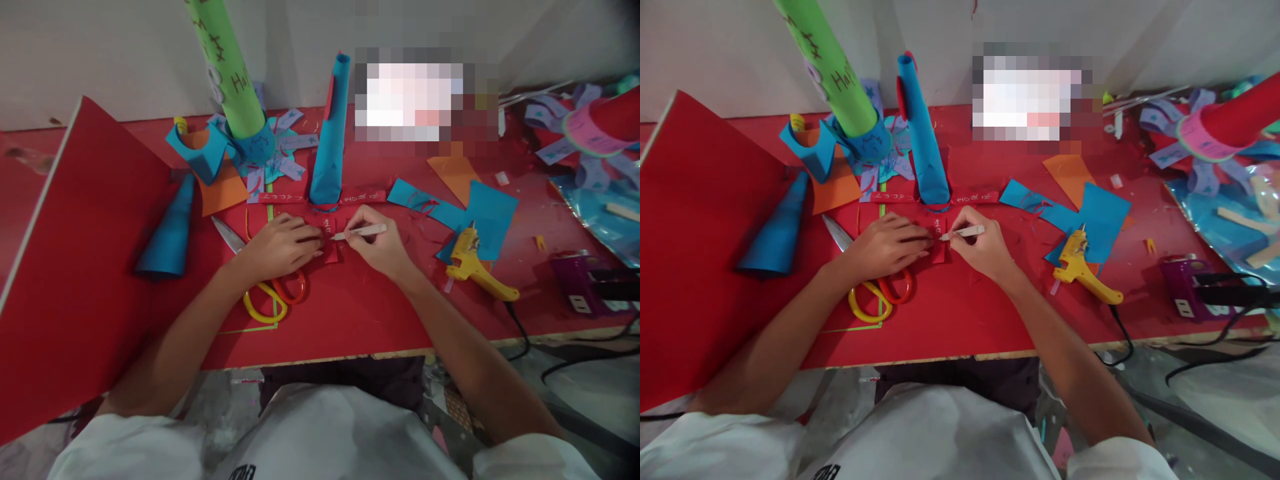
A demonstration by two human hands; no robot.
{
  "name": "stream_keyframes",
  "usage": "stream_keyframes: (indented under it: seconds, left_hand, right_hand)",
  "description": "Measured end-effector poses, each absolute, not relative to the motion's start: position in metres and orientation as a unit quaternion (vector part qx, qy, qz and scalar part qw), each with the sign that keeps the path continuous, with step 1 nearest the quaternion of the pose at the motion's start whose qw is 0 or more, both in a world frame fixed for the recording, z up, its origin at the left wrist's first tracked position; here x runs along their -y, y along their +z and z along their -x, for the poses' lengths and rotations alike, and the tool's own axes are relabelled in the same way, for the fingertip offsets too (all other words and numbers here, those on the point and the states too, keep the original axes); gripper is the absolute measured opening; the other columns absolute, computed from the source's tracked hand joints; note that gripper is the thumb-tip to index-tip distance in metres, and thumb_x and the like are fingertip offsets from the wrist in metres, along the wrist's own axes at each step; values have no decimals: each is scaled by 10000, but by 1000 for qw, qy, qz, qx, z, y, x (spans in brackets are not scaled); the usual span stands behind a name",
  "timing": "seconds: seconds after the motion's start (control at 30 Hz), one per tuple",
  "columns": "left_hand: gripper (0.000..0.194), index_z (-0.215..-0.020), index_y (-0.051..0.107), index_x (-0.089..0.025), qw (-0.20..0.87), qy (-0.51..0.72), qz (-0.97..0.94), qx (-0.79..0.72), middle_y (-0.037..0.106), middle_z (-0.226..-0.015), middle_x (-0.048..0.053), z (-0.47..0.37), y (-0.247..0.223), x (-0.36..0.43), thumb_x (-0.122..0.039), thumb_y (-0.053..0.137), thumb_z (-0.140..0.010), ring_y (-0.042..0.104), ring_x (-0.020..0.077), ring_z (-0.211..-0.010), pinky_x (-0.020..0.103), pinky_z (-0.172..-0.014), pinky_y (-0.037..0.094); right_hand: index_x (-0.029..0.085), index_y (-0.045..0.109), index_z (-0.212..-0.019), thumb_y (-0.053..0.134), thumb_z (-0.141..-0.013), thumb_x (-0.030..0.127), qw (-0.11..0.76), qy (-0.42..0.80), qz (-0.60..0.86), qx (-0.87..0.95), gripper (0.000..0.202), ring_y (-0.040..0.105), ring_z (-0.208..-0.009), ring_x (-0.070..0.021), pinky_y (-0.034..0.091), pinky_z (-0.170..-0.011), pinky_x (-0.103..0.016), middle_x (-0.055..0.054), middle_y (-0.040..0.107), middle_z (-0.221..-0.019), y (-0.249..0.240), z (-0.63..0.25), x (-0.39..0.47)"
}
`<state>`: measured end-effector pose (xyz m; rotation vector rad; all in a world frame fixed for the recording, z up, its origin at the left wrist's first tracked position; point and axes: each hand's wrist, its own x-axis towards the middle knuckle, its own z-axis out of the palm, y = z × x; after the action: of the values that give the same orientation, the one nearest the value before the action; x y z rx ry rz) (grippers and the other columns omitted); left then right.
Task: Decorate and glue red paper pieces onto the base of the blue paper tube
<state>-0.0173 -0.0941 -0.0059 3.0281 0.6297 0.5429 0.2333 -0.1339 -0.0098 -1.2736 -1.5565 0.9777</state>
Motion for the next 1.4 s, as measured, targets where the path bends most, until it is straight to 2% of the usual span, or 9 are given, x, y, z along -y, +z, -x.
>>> stream_keyframes:
  seconds: [0.17,0.33,0.5,0.73,0.93,1.4]
  left_hand:
    - [286,-1055,797,-213,-7,181,-964,-193,826,-1172,63,18,-7,94,-336,544,-1104,704,227,-1012,393,-854,468]
    - [273,-1056,803,-208,-4,176,-965,-195,828,-1168,71,18,-7,94,-324,558,-1096,703,233,-1017,403,-868,483]
    - [266,-1070,806,-215,4,176,-965,-197,823,-1180,76,18,-8,94,-330,567,-1091,705,232,-1030,402,-870,487]
    - [266,-1077,802,-215,-6,169,-966,-197,826,-1181,71,17,-6,94,-331,563,-1093,711,226,-1012,399,-865,490]
    - [290,-1067,799,-209,-13,169,-966,-197,825,-1184,62,18,-8,94,-335,541,-1103,710,228,-1023,393,-874,494]
    - [278,-1063,803,-216,11,173,-964,-202,826,-1172,72,17,-5,95,-330,552,-1097,705,228,-1012,405,-868,484]
  right_hand:
    - [235,598,-822,687,-891,325,421,388,513,640,144,582,-625,-146,390,-592,-305,25,651,-701,-13,-235,136]
    - [234,590,-782,692,-851,294,410,388,518,643,137,561,-617,-142,384,-582,-301,25,636,-688,-15,-235,134]
    - [227,619,-804,694,-862,334,405,397,512,645,143,588,-639,-150,408,-597,-305,17,659,-710,-13,-235,135]
    - [234,593,-774,680,-837,263,431,384,521,629,112,538,-595,-133,360,-569,-301,37,615,-660,-14,-235,136]
    - [240,580,-776,667,-825,221,435,375,530,624,101,545,-616,-140,377,-588,-305,30,638,-690,-14,-235,135]
    - [243,568,-764,692,-830,268,424,379,529,630,143,517,-608,-140,363,-578,-308,33,603,-665,-14,-235,135]
